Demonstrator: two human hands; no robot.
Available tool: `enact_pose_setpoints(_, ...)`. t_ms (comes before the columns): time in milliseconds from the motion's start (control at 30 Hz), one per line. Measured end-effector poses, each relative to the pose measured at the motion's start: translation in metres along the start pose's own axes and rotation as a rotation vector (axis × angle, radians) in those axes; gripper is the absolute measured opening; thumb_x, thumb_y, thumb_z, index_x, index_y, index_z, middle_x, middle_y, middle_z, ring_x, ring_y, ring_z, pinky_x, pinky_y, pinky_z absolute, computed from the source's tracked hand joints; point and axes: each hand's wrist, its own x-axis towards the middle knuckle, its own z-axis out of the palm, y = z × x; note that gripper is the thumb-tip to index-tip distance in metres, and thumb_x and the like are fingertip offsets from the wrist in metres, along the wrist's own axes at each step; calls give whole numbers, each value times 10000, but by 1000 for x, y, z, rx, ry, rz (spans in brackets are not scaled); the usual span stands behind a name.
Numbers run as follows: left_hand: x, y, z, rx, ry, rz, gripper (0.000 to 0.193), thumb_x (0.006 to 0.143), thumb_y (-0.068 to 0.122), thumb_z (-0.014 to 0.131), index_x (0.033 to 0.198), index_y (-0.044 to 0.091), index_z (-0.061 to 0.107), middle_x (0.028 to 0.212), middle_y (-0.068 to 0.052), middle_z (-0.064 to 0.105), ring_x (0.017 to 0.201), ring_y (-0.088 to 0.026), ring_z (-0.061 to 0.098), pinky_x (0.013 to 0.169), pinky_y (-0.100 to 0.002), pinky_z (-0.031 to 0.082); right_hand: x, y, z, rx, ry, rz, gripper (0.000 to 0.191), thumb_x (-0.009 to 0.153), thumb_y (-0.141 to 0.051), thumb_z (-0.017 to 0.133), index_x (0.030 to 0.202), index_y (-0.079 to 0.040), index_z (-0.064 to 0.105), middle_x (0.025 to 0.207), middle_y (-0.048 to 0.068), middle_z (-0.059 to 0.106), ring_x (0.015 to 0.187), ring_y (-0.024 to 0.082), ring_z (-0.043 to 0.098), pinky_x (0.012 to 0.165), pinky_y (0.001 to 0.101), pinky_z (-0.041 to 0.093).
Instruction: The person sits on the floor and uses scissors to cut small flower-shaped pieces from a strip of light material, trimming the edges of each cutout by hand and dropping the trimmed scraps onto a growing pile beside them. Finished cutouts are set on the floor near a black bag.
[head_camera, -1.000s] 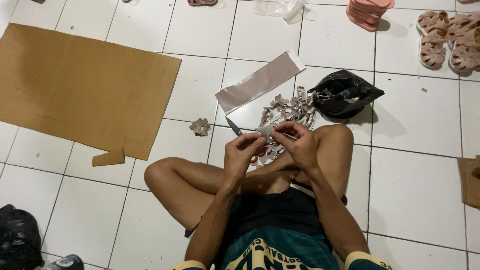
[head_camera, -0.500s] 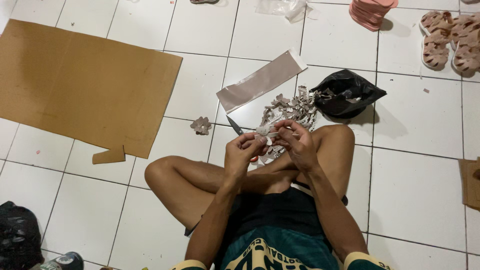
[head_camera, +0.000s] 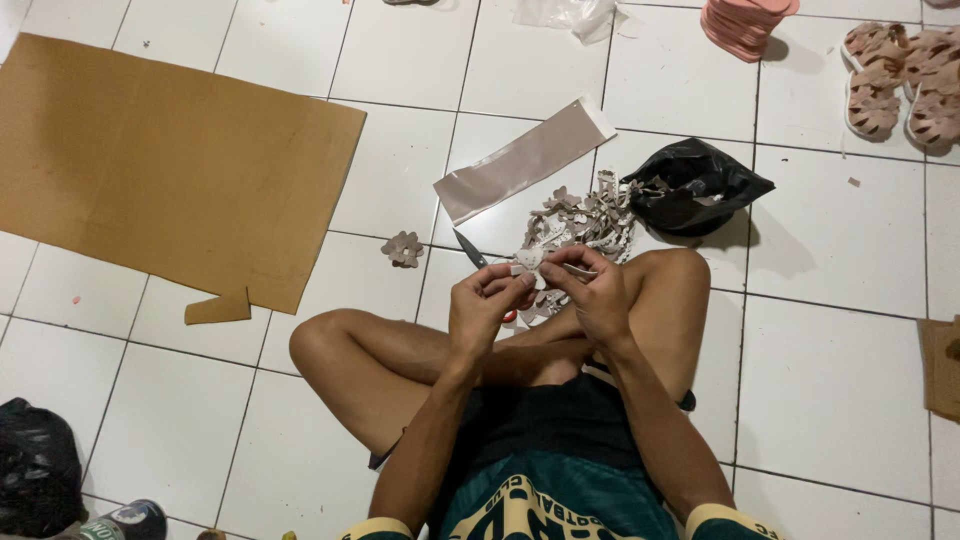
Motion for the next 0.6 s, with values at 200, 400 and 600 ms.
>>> enact_pose_setpoints(200, -1, 1, -1, 59, 17, 0, 373, 884, 202, 795, 1131, -63, 707, 872, -122, 792, 758, -129, 764, 566, -177, 523, -4, -2, 2, -10, -18, -47, 160, 937, -76, 755, 1055, 13, 694, 960, 71, 725, 859, 118, 704, 789, 247, 610)
enact_pose_setpoints(400, 2, -6, -3, 116, 13, 22, 371, 908, 188, 769, 1164, -72, 704, 905, -133, 795, 785, -147, 768, 599, -207, 546, -2, -1, 6, -75, 0, -103, 169, 907, -5, 774, 1030, 9, 659, 983, 74, 705, 898, 108, 685, 798, 236, 604)
enact_pose_setpoints(600, 1, -21, -7, -125, -31, 57, 367, 990, 218, 663, 1200, -80, 704, 980, -158, 790, 850, -197, 796, 751, -281, 660, 1, 3, 3, -58, 23, -118, 187, 913, 10, 763, 1021, 5, 611, 990, 81, 689, 913, 112, 689, 816, 239, 617)
